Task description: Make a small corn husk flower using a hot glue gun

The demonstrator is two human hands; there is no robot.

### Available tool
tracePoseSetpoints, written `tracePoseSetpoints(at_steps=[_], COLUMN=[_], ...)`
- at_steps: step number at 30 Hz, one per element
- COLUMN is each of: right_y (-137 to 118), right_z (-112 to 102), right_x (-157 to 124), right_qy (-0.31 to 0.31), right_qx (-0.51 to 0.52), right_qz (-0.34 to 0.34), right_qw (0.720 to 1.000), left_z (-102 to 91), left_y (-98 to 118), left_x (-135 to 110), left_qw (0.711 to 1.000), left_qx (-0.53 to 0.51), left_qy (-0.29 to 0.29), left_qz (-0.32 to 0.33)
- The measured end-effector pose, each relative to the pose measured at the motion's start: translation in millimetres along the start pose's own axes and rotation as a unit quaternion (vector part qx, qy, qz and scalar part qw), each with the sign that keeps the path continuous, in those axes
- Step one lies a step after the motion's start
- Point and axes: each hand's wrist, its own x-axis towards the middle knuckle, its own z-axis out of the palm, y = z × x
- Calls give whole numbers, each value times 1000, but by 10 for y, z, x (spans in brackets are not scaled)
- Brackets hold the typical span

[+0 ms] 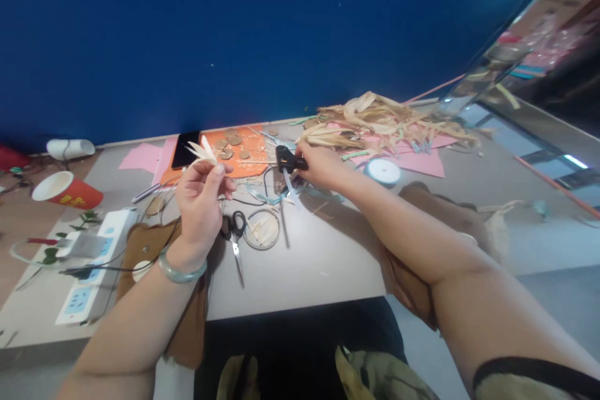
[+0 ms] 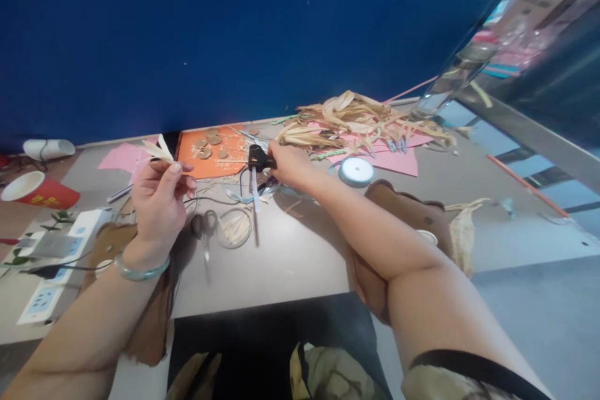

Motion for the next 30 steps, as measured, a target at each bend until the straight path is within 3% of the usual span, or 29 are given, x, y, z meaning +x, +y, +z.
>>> tracePoseSetpoints(at_steps=[9,13,16,18,20,23,26,30], right_y=[-10,-60,-149,-241,-343,-461,-522,-564], right_z=[90,63,13,-19,-27,23,106,164], right_x=[18,-52,-162,-247,-322,-391,-411,-423], right_qy=[-110,-98,-22,39,46,-15,-85,-112], right_qx=[-80,-126,-137,-77,18,125,163,190], right_qz=[-20,-47,-106,-168,-247,-321,-334,-340], right_qw=[990,986,985,982,968,939,924,914], left_z=[21,27,27,27,28,30,26,21], left_y=[-60,-77,-89,-88,-82,-74,-74,-76], left_x=[-30,-31,-38,-44,-49,-54,-54,-53], left_qw=[999,998,998,997,997,997,997,996], left_qx=[-2,12,18,25,31,33,30,36], left_qy=[-37,-38,-46,-51,-52,-51,-54,-57], left_qz=[-37,-43,-49,-54,-57,-54,-50,-51])
